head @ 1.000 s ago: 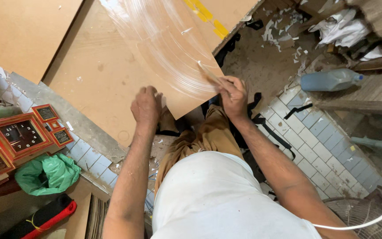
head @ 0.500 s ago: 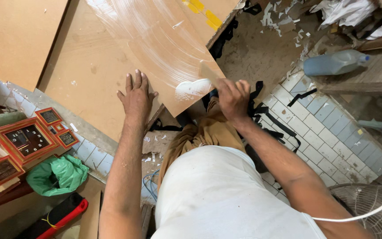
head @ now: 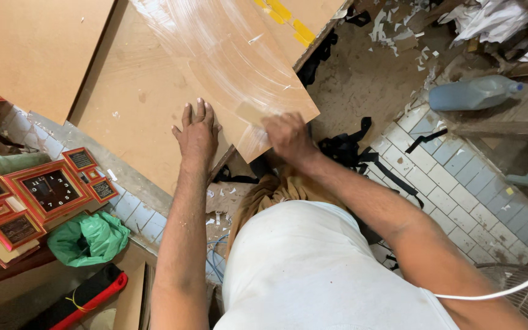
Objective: The person spreads white paste from a green bag onto cardboard backing boards using a small cardboard scraper, then lays a black embroidered decorative fabric panel onto the pasted board, aligns it, and presses it flat by hand. They repeat this glue-and-mount cycle on several boards.
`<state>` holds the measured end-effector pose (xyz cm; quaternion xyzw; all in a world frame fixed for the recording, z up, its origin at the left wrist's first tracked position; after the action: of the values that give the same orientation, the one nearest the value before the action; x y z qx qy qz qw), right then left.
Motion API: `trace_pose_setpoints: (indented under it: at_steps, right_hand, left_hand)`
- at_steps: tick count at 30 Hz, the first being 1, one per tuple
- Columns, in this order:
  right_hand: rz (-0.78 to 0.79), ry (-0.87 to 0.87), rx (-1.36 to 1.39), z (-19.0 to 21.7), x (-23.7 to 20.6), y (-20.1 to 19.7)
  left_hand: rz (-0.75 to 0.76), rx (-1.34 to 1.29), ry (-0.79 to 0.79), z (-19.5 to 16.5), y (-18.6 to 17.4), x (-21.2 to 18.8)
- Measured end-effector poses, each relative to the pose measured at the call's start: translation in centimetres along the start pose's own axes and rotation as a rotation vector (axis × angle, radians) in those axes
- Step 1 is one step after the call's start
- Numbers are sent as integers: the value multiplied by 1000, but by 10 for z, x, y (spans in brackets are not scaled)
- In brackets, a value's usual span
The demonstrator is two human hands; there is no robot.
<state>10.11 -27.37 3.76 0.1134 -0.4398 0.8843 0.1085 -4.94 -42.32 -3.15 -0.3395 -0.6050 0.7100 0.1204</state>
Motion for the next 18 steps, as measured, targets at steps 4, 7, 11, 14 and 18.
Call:
trace_pose_setpoints:
  at_steps: [4, 7, 11, 14, 18]
  right_hand:
    - [198, -298, 202, 54, -42, 22]
    - [192, -27, 418, 16, -65, 3]
    - [-378, 819, 1027, -108, -104, -37]
    - [-673, 1081, 1323, -160, -128, -52]
    - [-729, 995, 1409, -206, -116, -88]
  left_hand:
    - [-1, 4, -16, 1, 0, 1]
    - [-30, -62, -25, 0, -3, 2]
    - [-179, 139, 36, -31, -20, -4]
    - [-140, 162, 149, -87, -18, -14]
    - [-260, -130, 151, -114, -37, -20]
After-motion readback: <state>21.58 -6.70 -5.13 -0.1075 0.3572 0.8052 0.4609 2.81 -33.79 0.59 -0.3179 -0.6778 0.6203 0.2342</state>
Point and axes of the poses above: each hand's wrist, its own x-axis towards the middle knuckle, its own y-axis out of the palm, z = x × y, the point moved 9 cm from there along x, towards the middle knuckle, and after that the axes turned 15 degrees about x, right-handed, at the moved point
